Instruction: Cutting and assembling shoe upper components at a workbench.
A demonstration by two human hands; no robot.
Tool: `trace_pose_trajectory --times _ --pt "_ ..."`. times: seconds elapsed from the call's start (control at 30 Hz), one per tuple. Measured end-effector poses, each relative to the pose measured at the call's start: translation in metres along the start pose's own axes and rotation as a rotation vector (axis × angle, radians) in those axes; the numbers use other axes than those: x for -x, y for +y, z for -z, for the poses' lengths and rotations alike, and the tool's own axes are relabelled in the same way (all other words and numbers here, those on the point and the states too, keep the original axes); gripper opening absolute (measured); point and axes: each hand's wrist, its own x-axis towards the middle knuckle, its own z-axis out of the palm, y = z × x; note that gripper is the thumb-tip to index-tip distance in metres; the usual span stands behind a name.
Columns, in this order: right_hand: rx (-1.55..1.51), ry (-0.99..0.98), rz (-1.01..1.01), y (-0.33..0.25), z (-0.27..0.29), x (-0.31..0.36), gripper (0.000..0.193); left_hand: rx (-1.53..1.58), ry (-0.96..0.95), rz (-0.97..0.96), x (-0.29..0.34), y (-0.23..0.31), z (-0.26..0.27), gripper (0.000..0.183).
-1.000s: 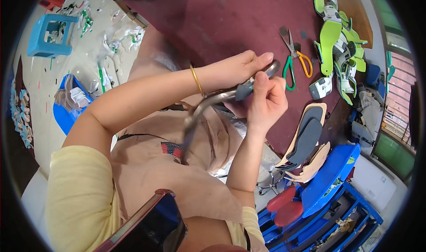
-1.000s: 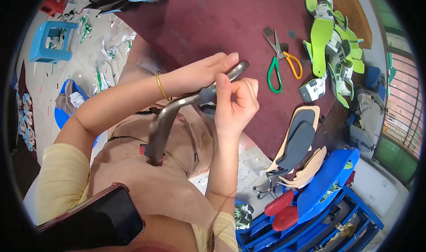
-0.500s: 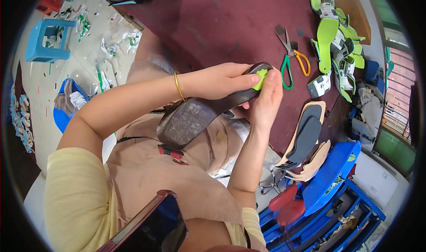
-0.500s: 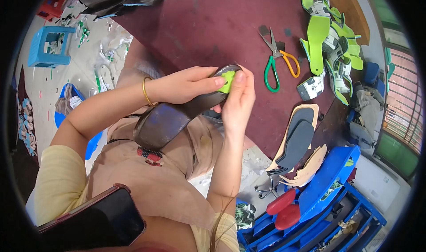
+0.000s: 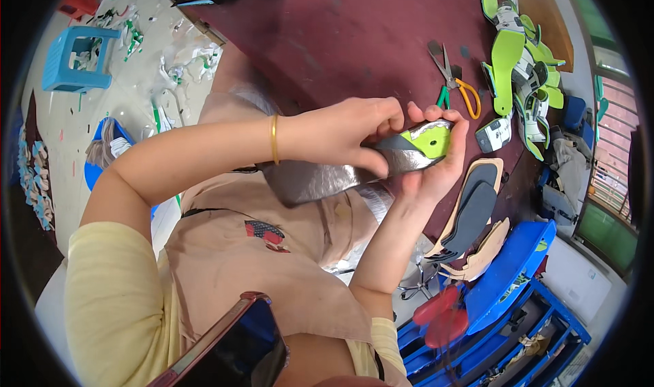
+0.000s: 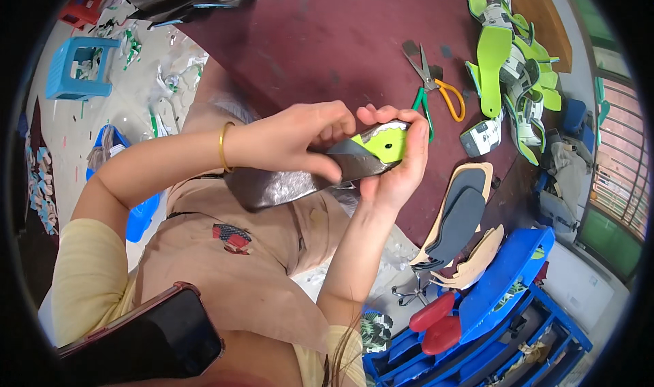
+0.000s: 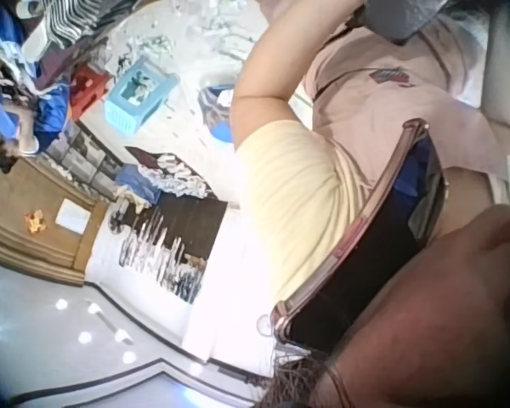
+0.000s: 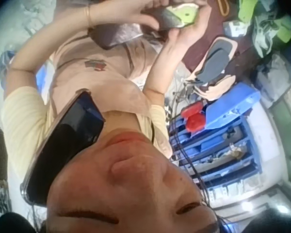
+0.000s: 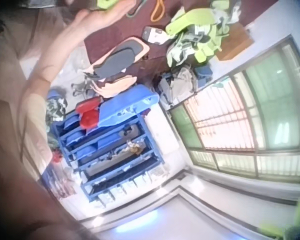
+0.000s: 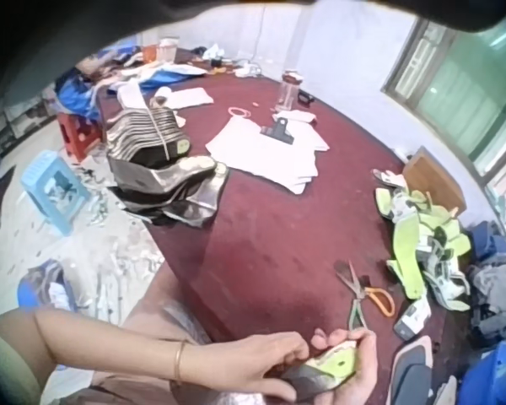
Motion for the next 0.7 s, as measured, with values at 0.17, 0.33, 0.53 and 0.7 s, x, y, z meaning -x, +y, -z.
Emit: trace_pose_trajectory --times 0.17,0.33,0.53,0.7 --pt "-0.121 0.043 -0.122 -0.002 0.003 0.006 0.025 -0.308 0.083 -0.169 0.000 -0.001 -0.002 0.022" --pt "-0.324 -0.015 -0.139 0.004 0.002 0.014 0.022 -0.345 0.119 -0.254 -0.012 0.002 0.001 0.013" --pt "-0.352 -0.127 -0.042 0.003 0.004 0.014 0.024 0.154 -0.143 0.100 -0.019 -0.004 0.003 0.019" --pt "-0.268 -0.387 0.079 0.011 -0.002 -0.007 0.038 0.898 -0.554 0.504 -0.013 -0.020 -0.022 0.059"
